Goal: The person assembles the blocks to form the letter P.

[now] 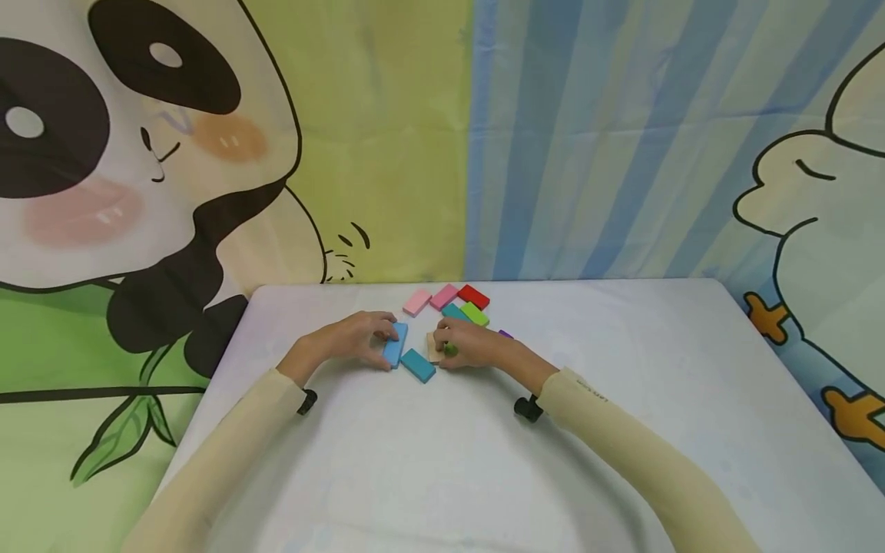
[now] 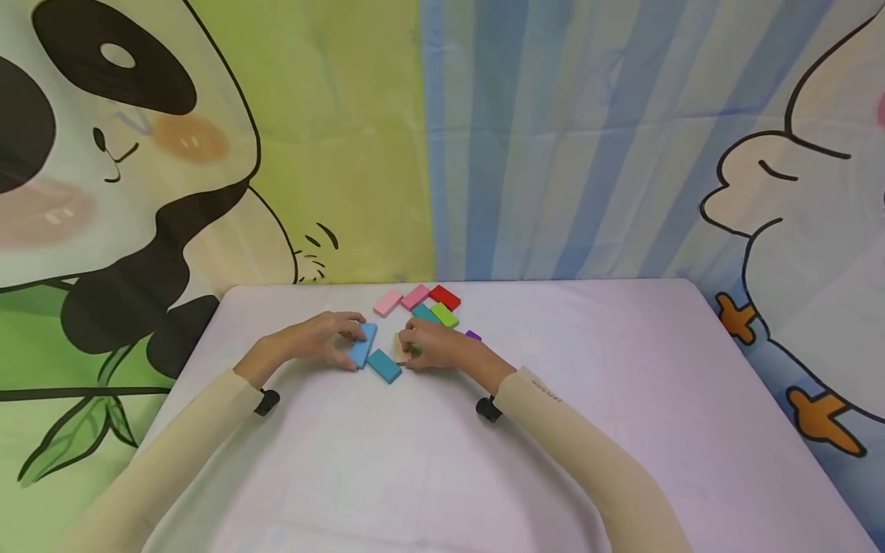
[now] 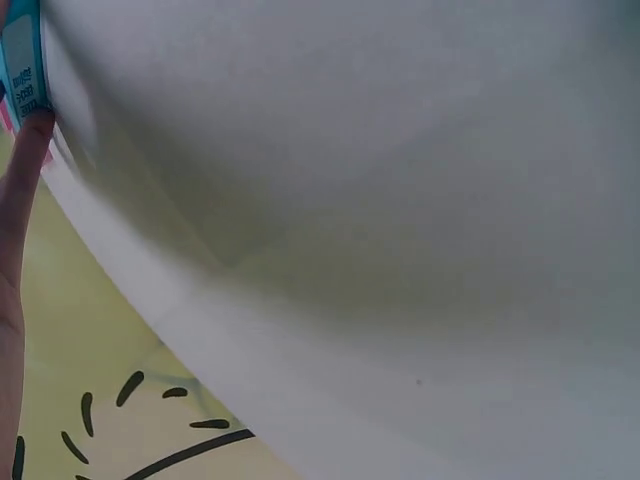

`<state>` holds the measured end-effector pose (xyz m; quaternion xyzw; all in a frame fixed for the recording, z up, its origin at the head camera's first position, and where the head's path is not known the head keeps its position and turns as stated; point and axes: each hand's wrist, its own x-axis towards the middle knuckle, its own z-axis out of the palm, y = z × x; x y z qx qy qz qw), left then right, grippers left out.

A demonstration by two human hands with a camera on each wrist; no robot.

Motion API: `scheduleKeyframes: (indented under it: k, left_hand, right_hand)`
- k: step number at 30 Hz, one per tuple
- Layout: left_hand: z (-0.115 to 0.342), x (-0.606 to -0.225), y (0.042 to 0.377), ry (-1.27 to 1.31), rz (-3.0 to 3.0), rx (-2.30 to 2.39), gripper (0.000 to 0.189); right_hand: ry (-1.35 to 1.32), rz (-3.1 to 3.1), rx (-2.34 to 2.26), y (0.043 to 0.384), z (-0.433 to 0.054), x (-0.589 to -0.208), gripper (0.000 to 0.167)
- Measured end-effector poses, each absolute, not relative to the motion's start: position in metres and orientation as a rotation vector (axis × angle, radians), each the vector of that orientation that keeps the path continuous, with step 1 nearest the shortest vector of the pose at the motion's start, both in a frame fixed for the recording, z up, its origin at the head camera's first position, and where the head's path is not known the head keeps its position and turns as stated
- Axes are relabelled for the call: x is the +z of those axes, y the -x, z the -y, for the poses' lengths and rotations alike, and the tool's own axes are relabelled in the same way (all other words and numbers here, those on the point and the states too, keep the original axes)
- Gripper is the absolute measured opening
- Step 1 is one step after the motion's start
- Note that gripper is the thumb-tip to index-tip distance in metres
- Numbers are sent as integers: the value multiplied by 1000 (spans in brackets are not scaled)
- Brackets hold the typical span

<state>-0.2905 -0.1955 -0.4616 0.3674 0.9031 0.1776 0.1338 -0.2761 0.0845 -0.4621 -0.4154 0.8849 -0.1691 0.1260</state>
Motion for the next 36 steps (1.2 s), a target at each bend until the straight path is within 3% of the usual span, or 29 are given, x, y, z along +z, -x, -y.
scheduleKeyframes:
  k: [8,20,29,36]
  left_hand:
    - [215,-459,274,-1049,-2658,496,54]
    - [292,-447,165,-960,-2765,463,52]
    - [314,-445,135,-946,-2731,445,55]
    - [314,-453,127,-1058,-2762,427,58]
  right_hand:
    - [1217,-2597,-649,274,-86,-467,19]
    - [1093,-2754,-770,274,-71,-460,17]
    - [1192,-2677,-755,263,-13,-443,33]
    - [1321,-2624,-696,245,39,-437,30]
